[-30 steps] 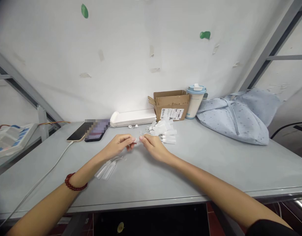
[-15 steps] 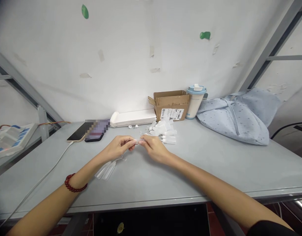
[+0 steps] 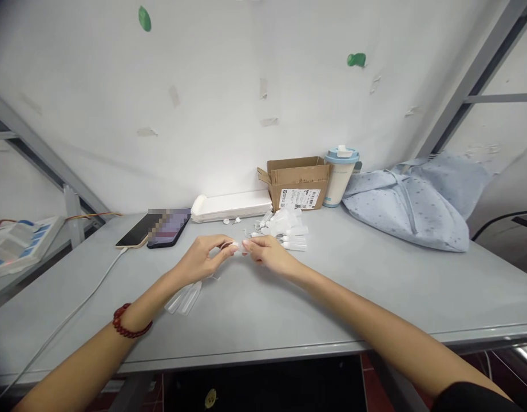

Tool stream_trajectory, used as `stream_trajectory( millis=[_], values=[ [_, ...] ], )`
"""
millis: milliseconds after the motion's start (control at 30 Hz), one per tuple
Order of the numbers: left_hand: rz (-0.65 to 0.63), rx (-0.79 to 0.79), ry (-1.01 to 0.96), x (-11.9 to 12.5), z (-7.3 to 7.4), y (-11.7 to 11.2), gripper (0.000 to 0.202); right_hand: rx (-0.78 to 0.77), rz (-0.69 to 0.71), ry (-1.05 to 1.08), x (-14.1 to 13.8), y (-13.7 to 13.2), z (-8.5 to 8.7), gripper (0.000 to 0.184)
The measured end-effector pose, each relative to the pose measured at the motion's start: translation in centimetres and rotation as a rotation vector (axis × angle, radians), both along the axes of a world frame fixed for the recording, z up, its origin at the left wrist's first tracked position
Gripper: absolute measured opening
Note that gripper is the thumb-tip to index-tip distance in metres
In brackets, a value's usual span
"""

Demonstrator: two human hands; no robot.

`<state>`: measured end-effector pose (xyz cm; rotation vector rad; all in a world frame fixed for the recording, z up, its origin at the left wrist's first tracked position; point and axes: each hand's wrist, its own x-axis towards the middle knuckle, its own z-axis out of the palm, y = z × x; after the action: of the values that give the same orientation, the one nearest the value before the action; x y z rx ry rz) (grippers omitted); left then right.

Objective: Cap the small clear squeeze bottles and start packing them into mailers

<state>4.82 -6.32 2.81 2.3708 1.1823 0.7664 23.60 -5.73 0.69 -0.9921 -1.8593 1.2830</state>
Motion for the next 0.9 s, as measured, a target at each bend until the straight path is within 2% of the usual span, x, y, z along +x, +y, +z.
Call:
stream_trajectory(
  millis=[100,167,233,333,433,700,900],
  values=[
    [0.026,0.165,-0.035,-0.2,-0.2,0.1,0.022,0.269,-0.123,-0.187,-0.4,-0.6,-0.1,0.041],
    [-0.006,0.29,-0.062,-0.1,0.0,-0.2,0.021,0.446,-0.172,-0.311,-0.6,-0.9,-0.4,0.035],
    [-0.086,0.373,-0.062,0.3,0.3,-0.9,0.018,0.5,-0.171,-0.349,-0.8,-1.1,-0.7,0.027],
    [-0.23,0.36,-0.051,1.4,0.8,-2.4,0.014,0.473,-0.119,-0.288,-0.9,-1.2,-1.2,0.013],
    [-0.327,0.298,-0.047,2.4,0.8,-3.6,0.012,0.472,-0.076,-0.227,-1.0,-1.3,-1.3,0.009],
    [-0.319,0.297,-0.109,3.0,0.0,-3.9,0.021,0.391,-0.171,-0.15,-1.0,-1.3,-1.3,0.011],
    [-0.507,0.273,0.002,3.9,-0.1,-5.5,0.016,0.304,-0.261,-0.317,-1.6,-1.0,-1.7,0.035]
  ],
)
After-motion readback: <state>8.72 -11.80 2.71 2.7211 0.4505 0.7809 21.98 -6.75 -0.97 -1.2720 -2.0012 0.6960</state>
